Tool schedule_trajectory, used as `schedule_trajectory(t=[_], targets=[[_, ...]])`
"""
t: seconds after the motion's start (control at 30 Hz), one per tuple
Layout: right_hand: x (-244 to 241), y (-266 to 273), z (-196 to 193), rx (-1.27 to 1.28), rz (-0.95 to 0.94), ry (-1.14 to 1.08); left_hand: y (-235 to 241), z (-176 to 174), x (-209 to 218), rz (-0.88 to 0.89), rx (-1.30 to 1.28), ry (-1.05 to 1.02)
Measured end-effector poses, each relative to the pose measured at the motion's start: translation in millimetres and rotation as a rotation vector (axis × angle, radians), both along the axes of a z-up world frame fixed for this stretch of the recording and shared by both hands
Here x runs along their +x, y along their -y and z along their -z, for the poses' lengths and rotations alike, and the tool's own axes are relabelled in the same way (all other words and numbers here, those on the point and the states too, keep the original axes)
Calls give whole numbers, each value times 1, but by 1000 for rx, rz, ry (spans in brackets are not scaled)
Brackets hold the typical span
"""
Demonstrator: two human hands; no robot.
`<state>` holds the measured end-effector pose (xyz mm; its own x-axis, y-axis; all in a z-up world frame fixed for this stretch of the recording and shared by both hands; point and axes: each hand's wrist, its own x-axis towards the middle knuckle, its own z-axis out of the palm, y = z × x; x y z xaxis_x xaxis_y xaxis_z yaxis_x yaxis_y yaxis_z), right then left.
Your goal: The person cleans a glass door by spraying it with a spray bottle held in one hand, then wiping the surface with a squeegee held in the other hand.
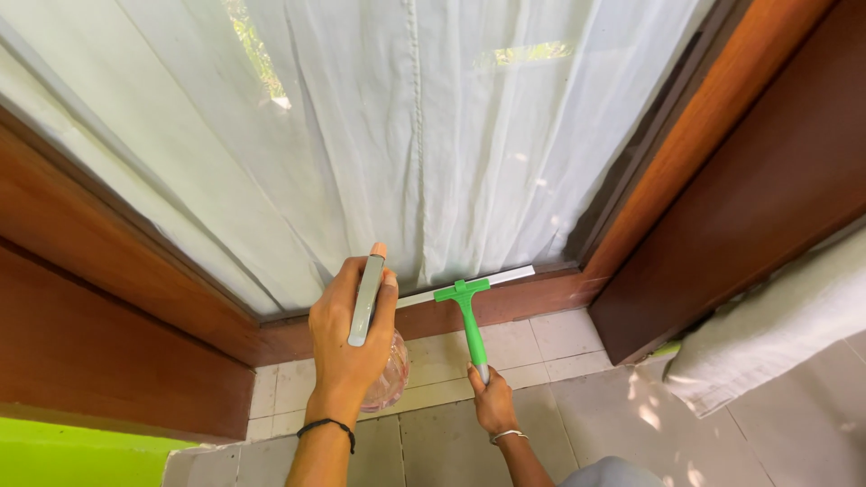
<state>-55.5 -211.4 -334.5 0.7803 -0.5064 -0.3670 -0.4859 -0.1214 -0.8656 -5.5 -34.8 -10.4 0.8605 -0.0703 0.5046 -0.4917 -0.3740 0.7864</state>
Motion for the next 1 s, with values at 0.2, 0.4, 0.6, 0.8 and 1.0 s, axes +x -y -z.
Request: schedule_trajectory(t=[0.2,0.4,0.6,0.8,1.0], targets=[[-10,3,-22,167,34,-31,10,-5,-10,9,18,-68],[-28,19,-62,33,84,32,30,10,0,87,9,-16],[-27,41,-102,-104,77,284,63,22,5,139,12,45],[-11,61,-104,-297,116,242,76,26,8,192,-5,46],[-8,62,-83,-234,128,36,74,29,12,167,17,-29]])
